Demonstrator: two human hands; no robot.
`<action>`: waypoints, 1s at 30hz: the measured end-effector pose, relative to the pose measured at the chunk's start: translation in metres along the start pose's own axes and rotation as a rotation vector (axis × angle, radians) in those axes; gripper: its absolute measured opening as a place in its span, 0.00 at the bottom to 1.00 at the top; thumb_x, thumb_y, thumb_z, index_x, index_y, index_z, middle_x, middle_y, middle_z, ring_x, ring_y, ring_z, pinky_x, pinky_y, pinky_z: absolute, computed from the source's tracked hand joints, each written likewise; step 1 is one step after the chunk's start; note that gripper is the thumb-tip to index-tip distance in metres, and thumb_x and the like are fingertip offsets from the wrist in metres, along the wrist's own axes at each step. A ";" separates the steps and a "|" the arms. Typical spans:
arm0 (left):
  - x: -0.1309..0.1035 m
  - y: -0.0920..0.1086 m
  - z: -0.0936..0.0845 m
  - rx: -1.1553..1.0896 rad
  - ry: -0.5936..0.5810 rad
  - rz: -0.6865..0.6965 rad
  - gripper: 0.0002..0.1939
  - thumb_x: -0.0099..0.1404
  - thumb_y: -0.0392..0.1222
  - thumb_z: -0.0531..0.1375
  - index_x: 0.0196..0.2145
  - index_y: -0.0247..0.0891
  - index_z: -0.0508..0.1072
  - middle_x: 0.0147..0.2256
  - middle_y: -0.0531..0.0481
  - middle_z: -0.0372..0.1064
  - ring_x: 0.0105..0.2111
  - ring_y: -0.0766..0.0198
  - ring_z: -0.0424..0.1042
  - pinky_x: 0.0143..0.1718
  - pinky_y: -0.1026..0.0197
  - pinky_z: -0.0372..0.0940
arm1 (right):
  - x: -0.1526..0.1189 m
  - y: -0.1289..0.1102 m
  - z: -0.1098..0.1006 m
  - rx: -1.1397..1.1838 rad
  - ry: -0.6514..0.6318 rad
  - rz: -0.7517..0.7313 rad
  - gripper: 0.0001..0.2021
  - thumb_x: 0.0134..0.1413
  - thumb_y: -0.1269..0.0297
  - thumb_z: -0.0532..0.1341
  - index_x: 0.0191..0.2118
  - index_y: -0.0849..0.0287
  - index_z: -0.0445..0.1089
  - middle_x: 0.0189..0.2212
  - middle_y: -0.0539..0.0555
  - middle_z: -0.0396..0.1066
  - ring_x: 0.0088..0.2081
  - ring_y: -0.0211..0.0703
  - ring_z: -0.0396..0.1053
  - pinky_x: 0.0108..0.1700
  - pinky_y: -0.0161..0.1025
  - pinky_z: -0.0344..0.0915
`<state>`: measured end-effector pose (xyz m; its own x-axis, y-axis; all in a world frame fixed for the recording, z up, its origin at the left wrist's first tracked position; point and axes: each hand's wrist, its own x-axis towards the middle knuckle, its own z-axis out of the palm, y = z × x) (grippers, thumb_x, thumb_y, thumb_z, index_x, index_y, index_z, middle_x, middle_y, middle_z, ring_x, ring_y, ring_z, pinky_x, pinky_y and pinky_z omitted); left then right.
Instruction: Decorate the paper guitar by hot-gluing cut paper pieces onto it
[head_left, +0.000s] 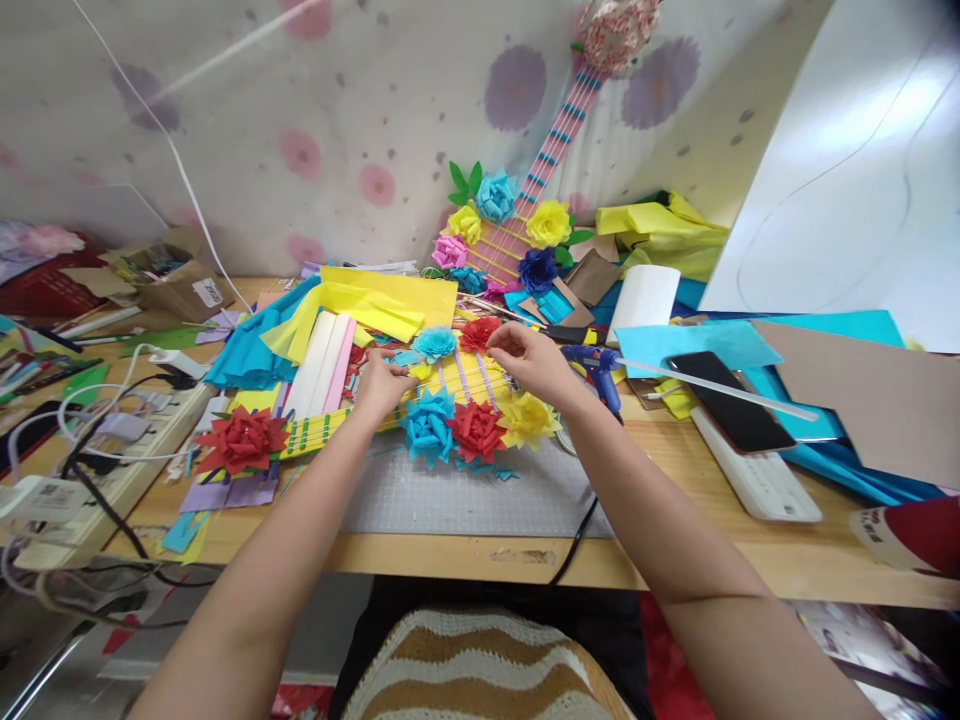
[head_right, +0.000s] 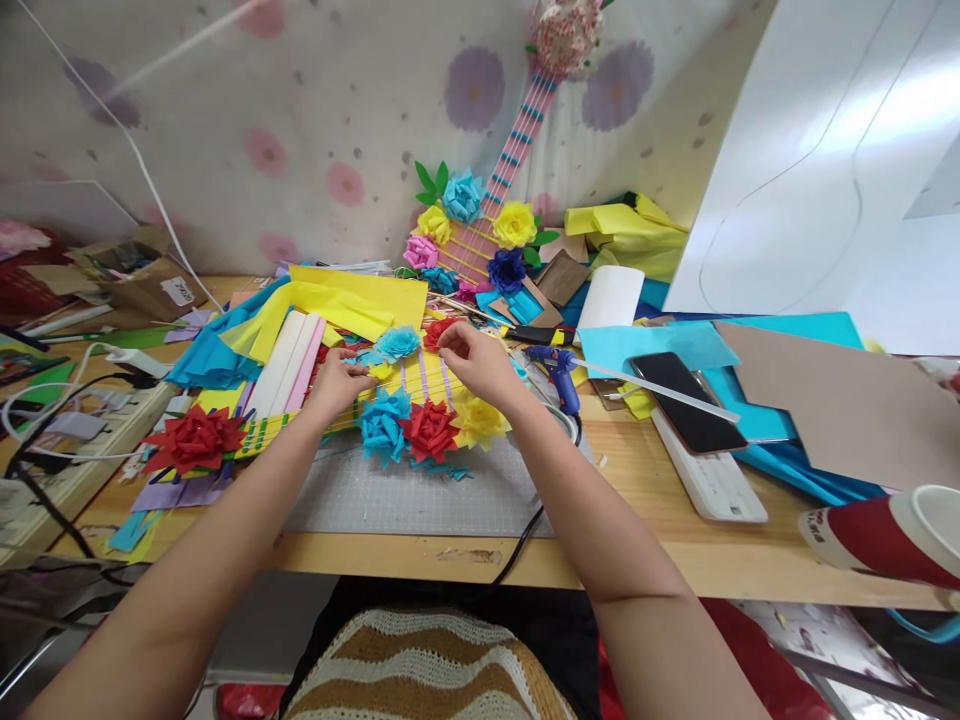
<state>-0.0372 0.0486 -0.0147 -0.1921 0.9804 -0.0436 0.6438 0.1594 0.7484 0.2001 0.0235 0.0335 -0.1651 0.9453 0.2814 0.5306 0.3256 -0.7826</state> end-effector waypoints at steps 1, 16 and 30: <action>0.000 0.000 0.000 -0.007 -0.005 -0.003 0.29 0.45 0.36 0.66 0.44 0.39 0.58 0.35 0.47 0.73 0.38 0.58 0.74 0.40 0.58 0.62 | 0.000 0.001 0.000 -0.003 0.001 0.002 0.04 0.48 0.64 0.57 0.32 0.57 0.66 0.29 0.50 0.70 0.29 0.38 0.64 0.32 0.36 0.60; 0.001 0.004 -0.008 -0.039 -0.030 0.011 0.29 0.44 0.35 0.66 0.44 0.39 0.60 0.30 0.51 0.72 0.36 0.58 0.74 0.40 0.57 0.63 | -0.001 0.007 0.001 0.020 -0.017 0.021 0.05 0.49 0.63 0.57 0.32 0.56 0.65 0.29 0.50 0.70 0.28 0.38 0.64 0.31 0.37 0.60; -0.003 0.003 -0.015 -0.300 -0.084 -0.005 0.21 0.48 0.45 0.66 0.37 0.38 0.64 0.31 0.50 0.71 0.34 0.60 0.73 0.37 0.59 0.65 | -0.006 0.029 -0.006 0.050 0.077 0.032 0.06 0.48 0.62 0.57 0.33 0.56 0.66 0.30 0.50 0.71 0.31 0.40 0.67 0.36 0.39 0.63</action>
<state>-0.0459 0.0449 -0.0019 -0.1245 0.9878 -0.0933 0.3935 0.1354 0.9093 0.2212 0.0274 0.0128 -0.0834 0.9514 0.2965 0.4918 0.2981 -0.8181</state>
